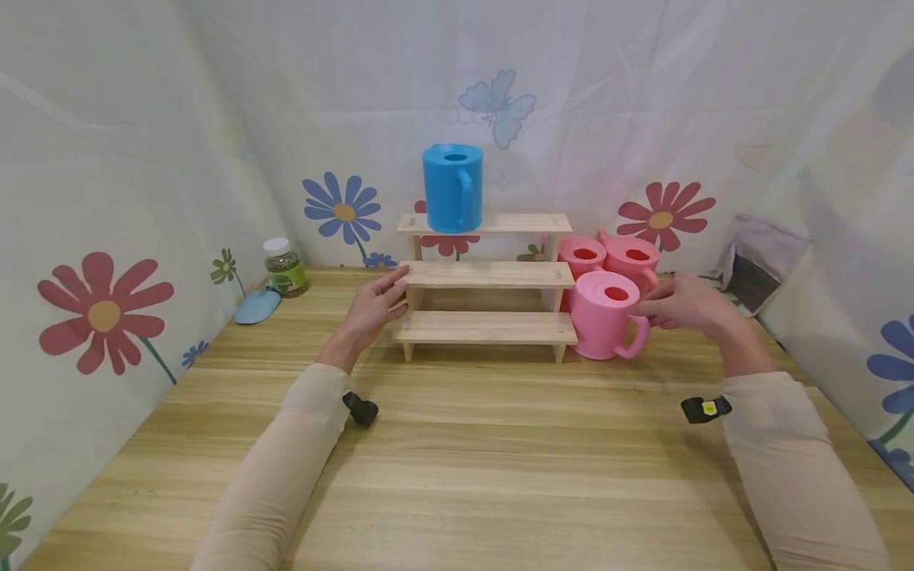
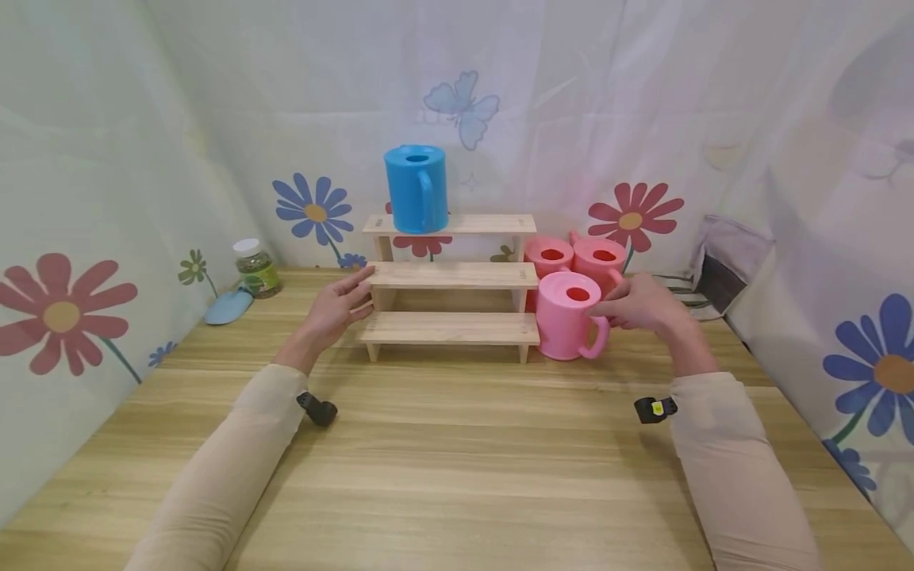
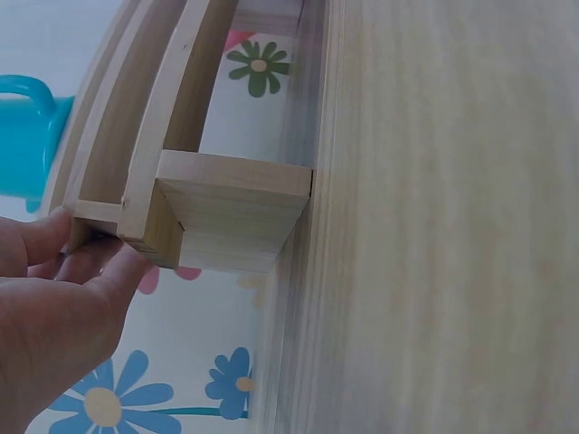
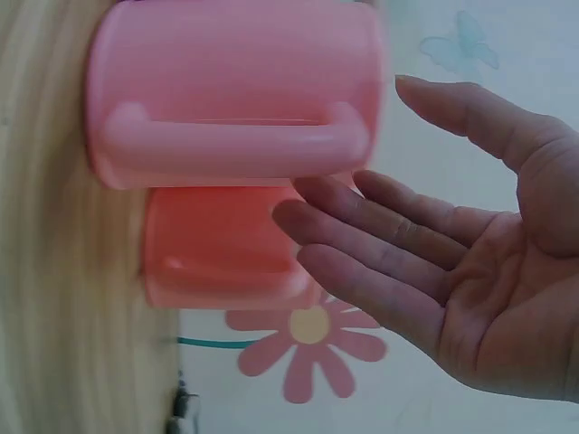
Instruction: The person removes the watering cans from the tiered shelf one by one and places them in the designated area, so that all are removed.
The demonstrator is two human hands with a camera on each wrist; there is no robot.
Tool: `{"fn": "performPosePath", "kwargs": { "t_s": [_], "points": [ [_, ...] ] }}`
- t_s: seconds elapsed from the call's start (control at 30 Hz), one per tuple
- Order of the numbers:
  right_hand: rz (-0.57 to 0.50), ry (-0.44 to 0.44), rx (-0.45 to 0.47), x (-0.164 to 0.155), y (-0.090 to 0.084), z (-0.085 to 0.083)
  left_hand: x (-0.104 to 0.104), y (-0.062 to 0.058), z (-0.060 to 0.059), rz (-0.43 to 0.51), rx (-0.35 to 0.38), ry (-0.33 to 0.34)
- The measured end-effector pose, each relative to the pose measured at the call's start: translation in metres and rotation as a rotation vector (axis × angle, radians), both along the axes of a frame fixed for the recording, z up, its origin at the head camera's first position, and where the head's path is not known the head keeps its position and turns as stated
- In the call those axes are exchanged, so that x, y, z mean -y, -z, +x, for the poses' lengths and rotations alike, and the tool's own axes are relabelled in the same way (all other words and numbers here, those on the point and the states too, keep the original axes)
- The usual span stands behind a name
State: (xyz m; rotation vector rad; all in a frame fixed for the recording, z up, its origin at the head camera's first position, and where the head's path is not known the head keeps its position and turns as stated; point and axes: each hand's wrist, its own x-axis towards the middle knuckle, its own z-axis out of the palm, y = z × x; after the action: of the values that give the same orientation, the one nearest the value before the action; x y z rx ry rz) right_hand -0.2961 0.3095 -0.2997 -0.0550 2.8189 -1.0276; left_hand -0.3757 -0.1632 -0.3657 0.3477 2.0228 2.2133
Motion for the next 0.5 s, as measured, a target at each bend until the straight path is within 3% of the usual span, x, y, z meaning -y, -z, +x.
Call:
{"fn": "performPosePath", "kwargs": {
  "t_s": [0.17, 0.27, 0.4, 0.5],
  "points": [
    [0.039, 0.09, -0.156, 0.001, -0.02, 0.014, 0.0, -0.001, -0.001, 0.001, -0.001, -0.004],
    [-0.028, 0.136, -0.266, 0.006, -0.024, 0.018, 0.0, -0.002, -0.001, 0.003, -0.002, -0.003],
    [-0.14, 0.154, -0.392, 0.014, -0.019, 0.015, 0.0, -0.001, -0.001, -0.002, -0.001, -0.004],
    [-0.183, 0.138, -0.43, 0.019, -0.012, 0.011, 0.0, 0.0, -0.001, -0.008, 0.004, -0.004]
  ]
}}
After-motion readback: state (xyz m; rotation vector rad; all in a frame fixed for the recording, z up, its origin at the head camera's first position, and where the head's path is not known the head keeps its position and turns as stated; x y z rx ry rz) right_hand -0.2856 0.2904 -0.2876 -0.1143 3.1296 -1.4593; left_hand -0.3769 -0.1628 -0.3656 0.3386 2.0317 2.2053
